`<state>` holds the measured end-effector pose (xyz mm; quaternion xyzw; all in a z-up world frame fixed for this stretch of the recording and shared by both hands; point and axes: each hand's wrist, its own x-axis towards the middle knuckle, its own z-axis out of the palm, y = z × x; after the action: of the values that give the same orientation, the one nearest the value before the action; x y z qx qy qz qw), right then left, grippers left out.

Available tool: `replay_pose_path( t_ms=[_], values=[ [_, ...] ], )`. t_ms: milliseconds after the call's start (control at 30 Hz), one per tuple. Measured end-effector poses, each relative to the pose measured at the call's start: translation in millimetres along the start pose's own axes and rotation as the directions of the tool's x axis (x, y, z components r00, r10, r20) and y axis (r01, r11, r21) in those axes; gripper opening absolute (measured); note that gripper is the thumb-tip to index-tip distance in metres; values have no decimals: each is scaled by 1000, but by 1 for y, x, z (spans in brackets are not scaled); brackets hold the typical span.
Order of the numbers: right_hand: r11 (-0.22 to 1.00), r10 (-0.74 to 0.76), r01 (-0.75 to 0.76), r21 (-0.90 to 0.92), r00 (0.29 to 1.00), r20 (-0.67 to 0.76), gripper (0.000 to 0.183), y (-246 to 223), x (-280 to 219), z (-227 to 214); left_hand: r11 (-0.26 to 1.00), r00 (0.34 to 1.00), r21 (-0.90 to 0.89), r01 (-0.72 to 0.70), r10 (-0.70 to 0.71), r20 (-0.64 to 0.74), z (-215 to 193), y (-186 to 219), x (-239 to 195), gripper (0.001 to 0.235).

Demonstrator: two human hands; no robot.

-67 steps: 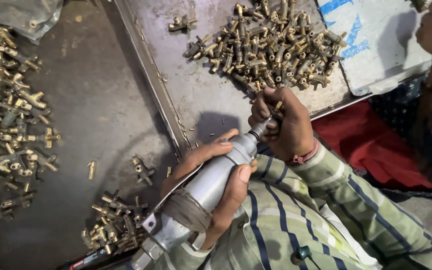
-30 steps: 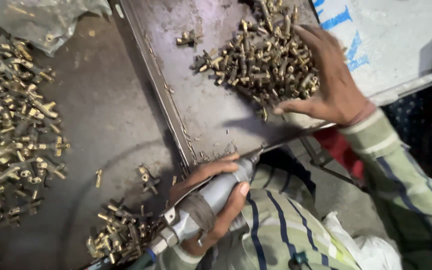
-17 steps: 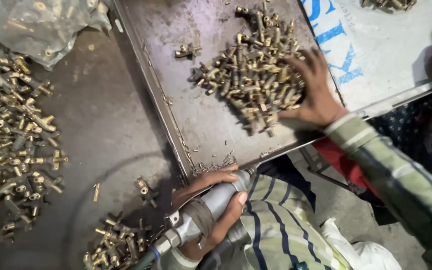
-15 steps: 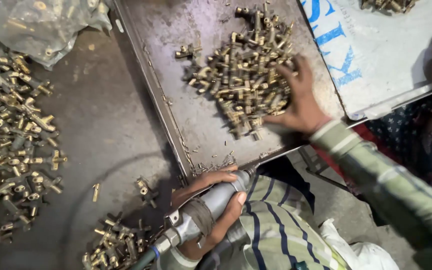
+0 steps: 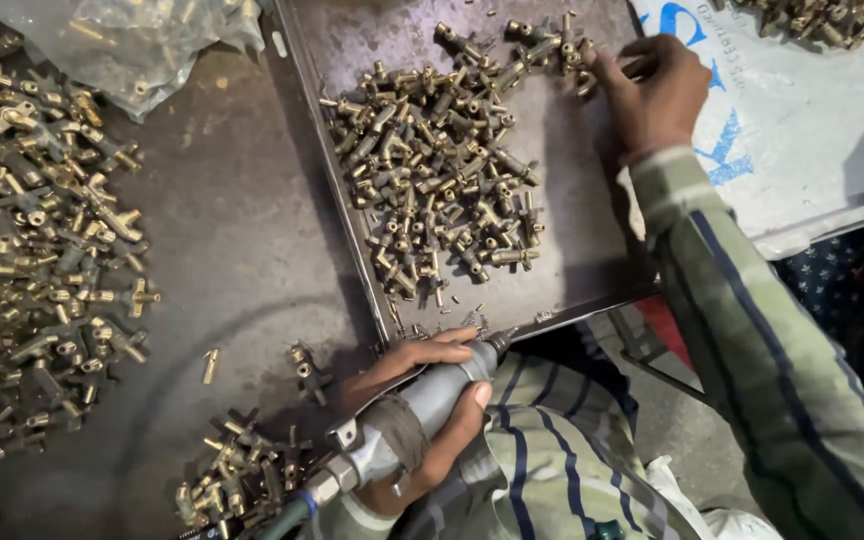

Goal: Using a pneumatic tool to assemble or process small brass T-shaped fittings at a workstation.

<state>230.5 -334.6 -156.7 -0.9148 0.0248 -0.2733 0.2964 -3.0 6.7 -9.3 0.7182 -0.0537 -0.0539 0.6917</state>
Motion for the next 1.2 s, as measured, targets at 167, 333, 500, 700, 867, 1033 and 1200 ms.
replay_pose_path(
  t_ms=[167,333,500,700,867,1033,1200],
  values=[
    [999,-48,44,31,985,166,22,14,-6,22,993,996,-76,89,-88,19,6,8,5,26],
    [979,-188,131,155,871,453,19,-33,-43,-12,992,1000,-122,7,-9,-11,3,1,2,24],
    [994,52,-101,36,748,662,19,-72,-57,-49,997,999,-77,15,-18,-34,-4,6,-4,26],
    [996,-89,73,51,760,644,20,-75,-73,-69,999,998,-34,-37,35,-46,-7,5,-7,26],
    [943,-330,266,199,817,472,18,-87,-75,-78,999,995,-21,-47,45,-95,-6,2,-10,25],
    [990,87,-12,-140,834,546,30,-94,-77,-59,996,995,-84,3,-11,-99,-3,-1,-8,25],
    [1000,-3,7,-5,805,593,25,-85,-81,-53,999,994,-49,-24,19,-103,2,0,-6,24]
  ],
)
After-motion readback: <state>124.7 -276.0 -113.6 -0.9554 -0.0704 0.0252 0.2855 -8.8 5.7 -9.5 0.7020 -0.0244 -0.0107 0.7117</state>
